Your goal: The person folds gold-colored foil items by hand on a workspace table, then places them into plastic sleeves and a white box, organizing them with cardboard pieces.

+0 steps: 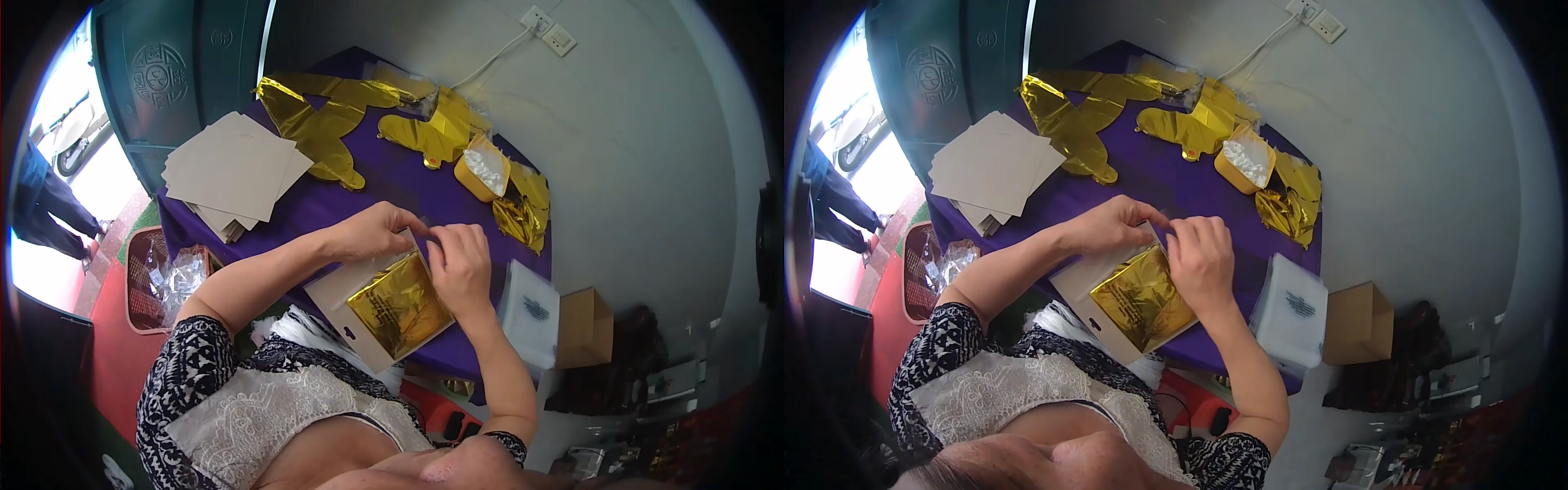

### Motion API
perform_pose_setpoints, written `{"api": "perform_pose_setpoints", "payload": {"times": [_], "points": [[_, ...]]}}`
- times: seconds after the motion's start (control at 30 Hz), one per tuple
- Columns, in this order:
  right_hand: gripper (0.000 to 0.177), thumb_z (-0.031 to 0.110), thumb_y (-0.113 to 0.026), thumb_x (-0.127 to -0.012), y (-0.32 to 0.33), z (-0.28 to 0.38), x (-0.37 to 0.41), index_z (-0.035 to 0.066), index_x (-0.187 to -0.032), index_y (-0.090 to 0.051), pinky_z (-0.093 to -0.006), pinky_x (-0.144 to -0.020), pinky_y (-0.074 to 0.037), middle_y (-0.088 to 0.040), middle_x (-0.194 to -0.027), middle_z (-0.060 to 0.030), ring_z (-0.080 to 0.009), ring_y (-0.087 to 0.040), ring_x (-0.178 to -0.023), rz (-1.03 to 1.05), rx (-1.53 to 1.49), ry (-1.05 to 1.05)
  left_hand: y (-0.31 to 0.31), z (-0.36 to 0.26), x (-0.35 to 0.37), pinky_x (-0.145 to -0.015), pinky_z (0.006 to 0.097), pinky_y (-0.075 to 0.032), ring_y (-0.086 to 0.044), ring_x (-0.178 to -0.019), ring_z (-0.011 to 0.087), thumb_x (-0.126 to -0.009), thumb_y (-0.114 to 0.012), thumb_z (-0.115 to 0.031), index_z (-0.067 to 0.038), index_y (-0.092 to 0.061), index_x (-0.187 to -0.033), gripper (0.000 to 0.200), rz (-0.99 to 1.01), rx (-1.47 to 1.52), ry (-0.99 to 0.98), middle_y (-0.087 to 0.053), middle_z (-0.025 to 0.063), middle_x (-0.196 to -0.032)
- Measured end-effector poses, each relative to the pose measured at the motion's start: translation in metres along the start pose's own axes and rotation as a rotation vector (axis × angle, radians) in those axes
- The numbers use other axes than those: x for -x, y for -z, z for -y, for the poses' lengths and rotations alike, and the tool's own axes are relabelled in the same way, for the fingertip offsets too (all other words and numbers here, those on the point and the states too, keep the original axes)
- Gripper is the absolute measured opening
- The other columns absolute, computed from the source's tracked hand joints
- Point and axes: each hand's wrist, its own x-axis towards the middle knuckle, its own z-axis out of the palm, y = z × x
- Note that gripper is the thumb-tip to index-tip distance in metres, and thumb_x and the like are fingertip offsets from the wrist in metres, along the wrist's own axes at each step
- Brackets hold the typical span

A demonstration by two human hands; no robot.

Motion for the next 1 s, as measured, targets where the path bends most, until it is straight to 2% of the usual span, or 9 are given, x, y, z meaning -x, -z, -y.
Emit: {"api": "perform_pose_setpoints", "payload": {"times": [0.13,0.43,0.53,0.7,0.77,0.83,0.87,0.93,1.0], "points": [[0.011,0.007,-0.071,-0.081,-0.003,0.012,-0.007,0.004,-0.087,-0.062,-0.0404,-0.072,-0.045,-0.057,-0.083,-0.0092,-0.0284,-0.055,-0.081,0.012,0.125,0.006,-0.01,-0.004,0.002,-0.077,0.0328,-0.052,-0.065,-0.079,0.0166,-0.084,-0.06,-0.007,0.005,-0.063,-0.125,0.043,-0.015,-0.11,-0.074,-0.07,0.0158,-0.086],[0.015,0.0,-0.067,-0.074,0.004,0.02,-0.01,0.005,-0.073,-0.053,-0.0412,-0.069,-0.044,-0.054,-0.076,-0.0108,-0.0287,-0.054,-0.077,0.041,0.233,0.015,-0.016,-0.011,0.011,-0.078,0.0317,-0.052,-0.062,-0.081,0.0128,-0.088,-0.059,-0.007,0.004,-0.06,-0.13,0.043,0.028,-0.27,-0.172,-0.069,0.0176,-0.09],[0.013,-0.002,-0.066,-0.074,0.005,0.016,-0.01,0.004,-0.074,-0.055,-0.041,-0.068,-0.046,-0.057,-0.075,-0.0107,-0.0291,-0.057,-0.075,-0.016,0.074,-0.077,-0.015,-0.02,0.019,-0.077,0.0301,-0.051,-0.06,-0.081,0.0097,-0.088,-0.06,-0.007,0.003,-0.06,-0.13,0.044,0.015,-0.247,-0.138,-0.068,0.0146,-0.089],[0.006,-0.003,-0.064,-0.08,0.006,0.0,-0.001,0.003,-0.079,-0.063,-0.0359,-0.063,-0.049,-0.065,-0.077,-0.0081,-0.0239,-0.062,-0.071,-0.171,-0.202,-0.583,-0.004,-0.014,0.031,-0.077,0.0274,-0.051,-0.059,-0.081,0.0075,-0.092,-0.058,-0.006,0.002,-0.058,-0.134,0.043,-0.014,-0.133,-0.115,-0.07,0.0069,-0.092],[0.007,0.003,-0.063,-0.088,0.013,-0.026,0.009,0.0,-0.082,-0.063,-0.0319,-0.068,-0.051,-0.07,-0.087,-0.0098,-0.0213,-0.065,-0.076,-0.234,-0.533,-0.831,0.002,-0.012,0.039,-0.078,0.0269,-0.052,-0.061,-0.083,0.008,-0.094,-0.057,-0.006,0.003,-0.058,-0.135,0.042,-0.062,-0.012,-0.103,-0.07,0.0055,-0.094],[0.014,0.01,-0.06,-0.094,0.025,-0.043,0.019,-0.002,-0.087,-0.062,-0.0344,-0.077,-0.053,-0.07,-0.096,-0.0144,-0.0224,-0.066,-0.083,-0.447,-1.14,-0.923,0.008,-0.015,0.052,-0.079,0.0264,-0.052,-0.062,-0.085,0.0089,-0.096,-0.057,-0.007,0.005,-0.057,-0.135,0.04,-0.134,0.156,-0.084,-0.071,0.0051,-0.097],[0.017,0.013,-0.057,-0.096,0.039,-0.045,0.025,-0.004,-0.092,-0.059,-0.0387,-0.083,-0.052,-0.068,-0.097,-0.0184,-0.0248,-0.065,-0.089,-0.533,-1.436,-0.975,0.014,-0.02,0.058,-0.081,0.0261,-0.053,-0.065,-0.087,0.0101,-0.096,-0.059,-0.008,0.006,-0.058,-0.132,0.038,-0.168,0.139,-0.047,-0.071,0.006,-0.098],[0.013,0.01,-0.054,-0.097,0.061,-0.055,0.042,-0.001,-0.09,-0.056,-0.0417,-0.083,-0.052,-0.064,-0.085,-0.0129,-0.0235,-0.061,-0.084,-0.715,-1.602,-1.088,0.027,-0.01,0.064,-0.081,0.0252,-0.053,-0.065,-0.086,0.0095,-0.096,-0.06,-0.009,0.005,-0.06,-0.13,0.037,-0.221,0.164,-0.087,-0.071,0.0057,-0.099],[0.017,0.008,-0.046,-0.101,0.075,-0.107,0.099,0.004,-0.086,-0.051,-0.0251,-0.054,-0.039,-0.036,-0.067,0.0011,-0.0097,-0.039,-0.058,-0.849,-1.982,-0.75,0.038,-0.004,0.075,-0.08,0.0247,-0.054,-0.068,-0.086,0.0104,-0.096,-0.064,-0.012,0.004,-0.063,-0.124,0.033,-0.253,0.253,-0.13,-0.071,0.0069,-0.099]]}}
